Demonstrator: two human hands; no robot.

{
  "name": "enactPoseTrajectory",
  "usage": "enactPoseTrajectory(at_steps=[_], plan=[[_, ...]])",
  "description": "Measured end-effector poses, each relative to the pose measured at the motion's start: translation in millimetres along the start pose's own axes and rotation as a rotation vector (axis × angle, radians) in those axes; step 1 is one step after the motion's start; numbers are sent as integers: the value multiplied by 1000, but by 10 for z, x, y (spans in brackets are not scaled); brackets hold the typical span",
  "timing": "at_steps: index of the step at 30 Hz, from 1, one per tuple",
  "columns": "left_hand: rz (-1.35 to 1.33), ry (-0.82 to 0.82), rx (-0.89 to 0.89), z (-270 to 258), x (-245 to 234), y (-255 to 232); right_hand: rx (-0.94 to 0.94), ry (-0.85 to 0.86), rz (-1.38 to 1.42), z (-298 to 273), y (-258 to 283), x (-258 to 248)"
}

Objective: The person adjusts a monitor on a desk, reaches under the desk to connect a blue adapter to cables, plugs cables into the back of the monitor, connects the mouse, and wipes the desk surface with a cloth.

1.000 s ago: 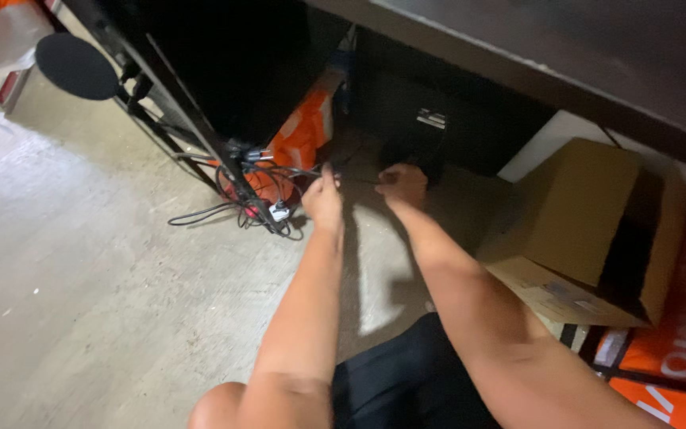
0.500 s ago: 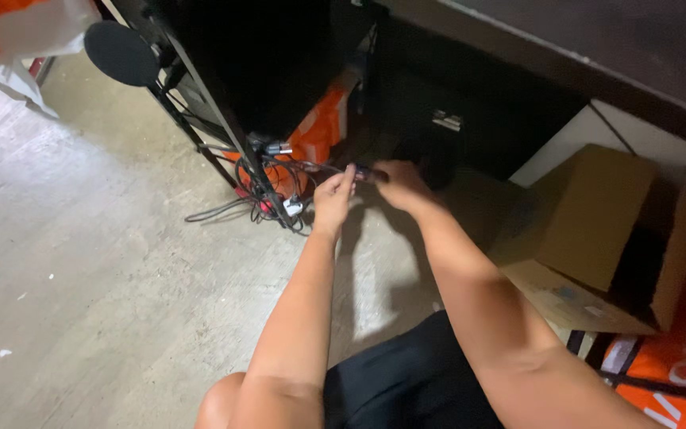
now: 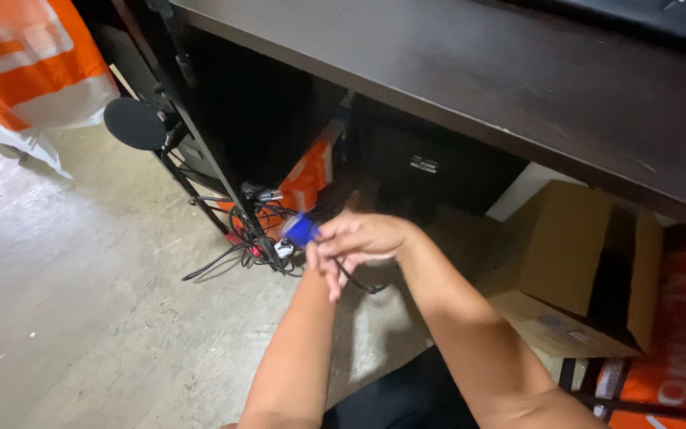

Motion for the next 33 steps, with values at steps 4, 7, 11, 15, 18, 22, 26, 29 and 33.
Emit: enactPoseTrajectory(at_steps=[4, 7, 11, 15, 18, 22, 26, 29, 33], plan=[[66, 54, 125, 2, 160, -226, -41, 40, 127, -29, 196, 215], [246, 48, 267, 169, 329, -305, -136, -18, 188, -114, 267, 99], [795, -32, 768, 300, 702, -735, -161, -21, 163, -240, 215, -100], [941, -196, 1182, 64, 895, -1262, -167, -69, 129, -403, 74, -390], [1117, -49, 802, 151, 979, -1169, -121, -151, 65, -619, -151, -696], [1100, -18, 762, 30, 1069, -1292, 213, -484, -437, -946, -593, -1479], [978, -24, 985, -221, 1066, -1486, 806, -1279, -1180, -1623, -694, -2500], [822, 166, 909, -287, 1034, -1491, 606, -1736, -1014, -1869, -636, -2804], [876, 270, 869, -369, 1035, -1527, 344, -1911, -719, -1902, -335, -3159]])
Point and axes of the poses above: each hand's wrist, its own z-axis towards the middle knuckle, its own x-axis out of the palm, y = z × x, the point moved 9 cm from there along z, towards the middle knuckle, and after that the axes turned 4 degrees about x, right-handed, at the moved point
